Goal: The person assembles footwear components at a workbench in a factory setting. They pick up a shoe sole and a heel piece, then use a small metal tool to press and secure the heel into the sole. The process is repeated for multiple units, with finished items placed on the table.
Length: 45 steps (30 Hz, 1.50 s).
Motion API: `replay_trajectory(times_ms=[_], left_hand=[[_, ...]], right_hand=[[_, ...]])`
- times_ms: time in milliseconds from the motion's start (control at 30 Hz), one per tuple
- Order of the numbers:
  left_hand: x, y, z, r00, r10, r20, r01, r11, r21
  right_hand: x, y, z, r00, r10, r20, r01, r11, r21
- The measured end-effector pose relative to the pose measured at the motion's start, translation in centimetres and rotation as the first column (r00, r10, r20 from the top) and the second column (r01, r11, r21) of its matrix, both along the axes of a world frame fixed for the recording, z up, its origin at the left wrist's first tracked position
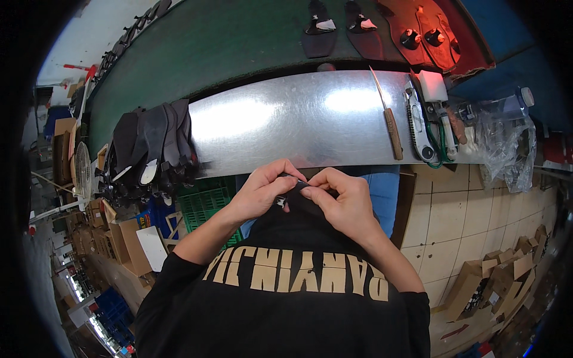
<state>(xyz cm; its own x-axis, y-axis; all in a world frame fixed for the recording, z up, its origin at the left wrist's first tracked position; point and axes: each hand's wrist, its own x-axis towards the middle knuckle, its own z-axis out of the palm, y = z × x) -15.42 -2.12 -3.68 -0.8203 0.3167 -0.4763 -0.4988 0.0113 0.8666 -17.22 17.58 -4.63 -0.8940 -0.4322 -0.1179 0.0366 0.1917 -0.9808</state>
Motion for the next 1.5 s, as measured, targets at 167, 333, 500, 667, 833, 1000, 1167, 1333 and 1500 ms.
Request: replay_trajectory(times_ms=[167, 333, 500, 667, 833, 1000, 1167, 1333, 1500], left_hand=[[-0.6, -0.4, 1.1, 1.0, 0.028, -0.004, -0.027, 0.997, 0.077], [-1.2, -3.3, 2.6, 0.94, 0.342, 0.014, -0.33, 0.896, 0.297], [-0.3, -5.3, 1.2, 0.822, 0.549, 0.151, -0.566, 0.762, 0.314], [0.1, -4.4, -3.3, 0.758, 0.576, 0.306, -0.652, 0.656, 0.379], [-1.0, -3.7, -4.5, 0.626, 0.518, 0.583, -0.78, 0.416, 0.468], [-1.5, -1.6, -4.0, 0.538, 0.371, 0.757, -0.843, 0.258, 0.473], [-1.8, 0.2, -2.6, 0.617, 0.32, 0.719, -0.785, 0.318, 0.532], [-1.5, 0.8, -3.3, 0.584, 0.467, 0.664, -0.811, 0.291, 0.508], [-1.4, 0.9, -3.2, 0.571, 0.591, 0.57, -0.818, 0.351, 0.456]], right_hand=[[-2.7, 0.5, 0.3, 0.904, 0.199, 0.378, -0.115, 0.966, -0.233], [-7.4, 2.2, 2.2, 0.859, -0.224, -0.459, 0.244, 0.97, -0.016], [-10.6, 4.4, -2.8, 0.656, -0.033, -0.754, 0.582, 0.658, 0.477], [-9.8, 4.3, -6.3, 0.697, -0.068, -0.714, 0.577, 0.645, 0.501], [-5.6, 2.9, -4.0, 0.879, -0.367, -0.306, 0.398, 0.916, 0.046], [-0.6, -2.5, 0.8, 0.982, 0.071, 0.175, -0.051, 0.992, -0.116], [0.0, -3.4, -1.7, 0.981, 0.038, 0.189, -0.001, 0.981, -0.195], [0.0, -3.4, -2.8, 0.995, -0.052, -0.08, 0.041, 0.991, -0.128], [-0.2, -3.1, -2.1, 0.993, 0.003, 0.12, 0.019, 0.983, -0.183]])
